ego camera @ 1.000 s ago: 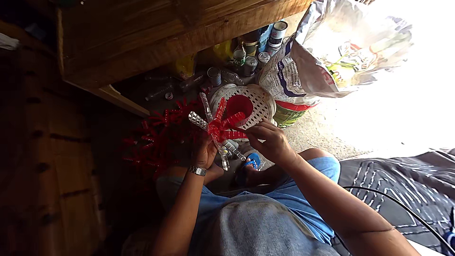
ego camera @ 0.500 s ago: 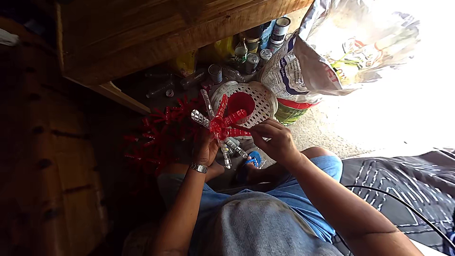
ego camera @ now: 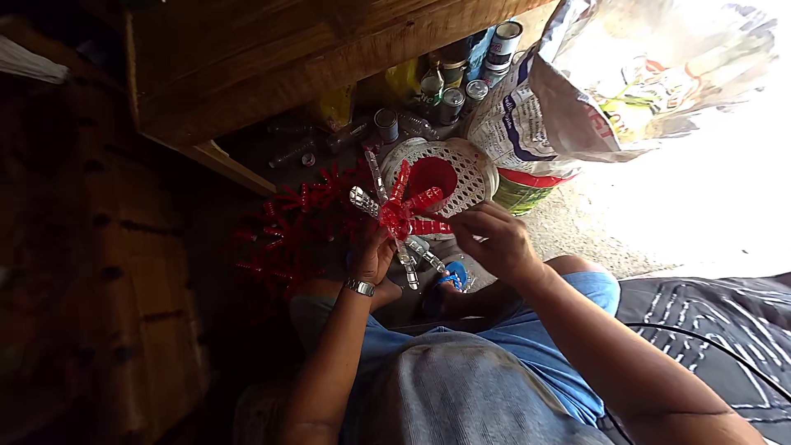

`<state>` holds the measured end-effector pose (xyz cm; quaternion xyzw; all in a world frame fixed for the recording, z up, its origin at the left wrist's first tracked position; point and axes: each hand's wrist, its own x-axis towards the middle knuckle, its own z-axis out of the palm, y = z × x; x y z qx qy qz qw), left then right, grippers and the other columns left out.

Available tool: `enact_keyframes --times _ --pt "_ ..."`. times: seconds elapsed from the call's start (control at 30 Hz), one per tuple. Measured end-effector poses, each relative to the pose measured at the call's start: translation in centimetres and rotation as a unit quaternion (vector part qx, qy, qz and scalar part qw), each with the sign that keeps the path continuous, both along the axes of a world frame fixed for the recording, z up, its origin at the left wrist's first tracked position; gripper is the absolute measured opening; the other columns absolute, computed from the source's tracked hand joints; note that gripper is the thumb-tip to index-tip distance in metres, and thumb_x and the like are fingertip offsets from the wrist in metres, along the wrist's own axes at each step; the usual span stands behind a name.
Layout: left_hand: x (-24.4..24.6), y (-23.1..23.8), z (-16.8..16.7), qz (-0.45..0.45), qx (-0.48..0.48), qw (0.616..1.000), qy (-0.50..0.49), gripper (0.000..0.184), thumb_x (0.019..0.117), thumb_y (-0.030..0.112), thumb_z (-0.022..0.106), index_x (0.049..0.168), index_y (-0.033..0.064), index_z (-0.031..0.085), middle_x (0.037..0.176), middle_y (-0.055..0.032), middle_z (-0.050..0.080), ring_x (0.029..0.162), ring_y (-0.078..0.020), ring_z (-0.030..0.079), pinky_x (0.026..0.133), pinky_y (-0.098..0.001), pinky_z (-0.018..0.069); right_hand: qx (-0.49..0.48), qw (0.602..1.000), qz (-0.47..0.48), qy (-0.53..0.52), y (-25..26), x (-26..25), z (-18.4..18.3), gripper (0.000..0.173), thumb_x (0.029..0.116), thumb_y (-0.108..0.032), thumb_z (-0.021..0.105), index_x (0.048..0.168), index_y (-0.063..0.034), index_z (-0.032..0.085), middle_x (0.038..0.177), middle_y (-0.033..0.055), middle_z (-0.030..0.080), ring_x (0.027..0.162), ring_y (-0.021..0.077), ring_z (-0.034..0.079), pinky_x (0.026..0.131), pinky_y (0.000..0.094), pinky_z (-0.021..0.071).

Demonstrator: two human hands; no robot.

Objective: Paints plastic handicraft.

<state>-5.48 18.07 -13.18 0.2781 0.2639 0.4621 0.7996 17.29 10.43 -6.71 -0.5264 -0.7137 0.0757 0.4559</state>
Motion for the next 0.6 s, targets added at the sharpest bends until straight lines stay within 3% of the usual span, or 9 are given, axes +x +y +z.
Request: enact_keyframes --times 0.17,0.4,0.6 --pt "-0.2 0.0 0.3 0.001 -0.006 1.0 0.004 0.043 0.0881 0.029 0.077 0.126 0.0176 0.06 0.113 -0.0021 0.07 0.102 -0.0148 0.069 0.093 -0.036 0.0564 -0.014 0.999 -0.029 -0.009 1.2 0.6 -0.1 0.019 0.0968 -0.016 0.066 0.106 -0.0038 0.077 0.096 0.0066 0.072 0.09 0.0123 0.068 0.082 0.0249 0.0589" --pt "-0.2 0.1 0.1 -0.002 -0.01 1.0 0.017 0.046 0.0876 0.03 0.077 0.129 0.0192 0.059 0.115 -0.0014 0.069 0.106 -0.0145 0.068 0.097 -0.0358 0.055 -0.009 1.0 -0.024 -0.009 0.2 0.8 -0.5 0.016 0.095 -0.013 0.065 0.097 -0.0034 0.077 0.088 0.0062 0.069 0.084 0.0114 0.066 0.076 0.0237 0.0572" --pt "-0.2 0.0 0.0 0.001 -0.015 1.0 0.016 0.039 0.0898 0.027 0.074 0.125 0.0176 0.06 0.112 -0.0019 0.07 0.104 -0.0146 0.068 0.095 -0.0353 0.0555 -0.025 0.999 -0.015 -0.019 1.3 0.5 -0.4 0.019 0.0968 -0.016 0.064 0.104 -0.0047 0.077 0.095 0.0058 0.073 0.09 0.0134 0.068 0.083 0.0266 0.0575"
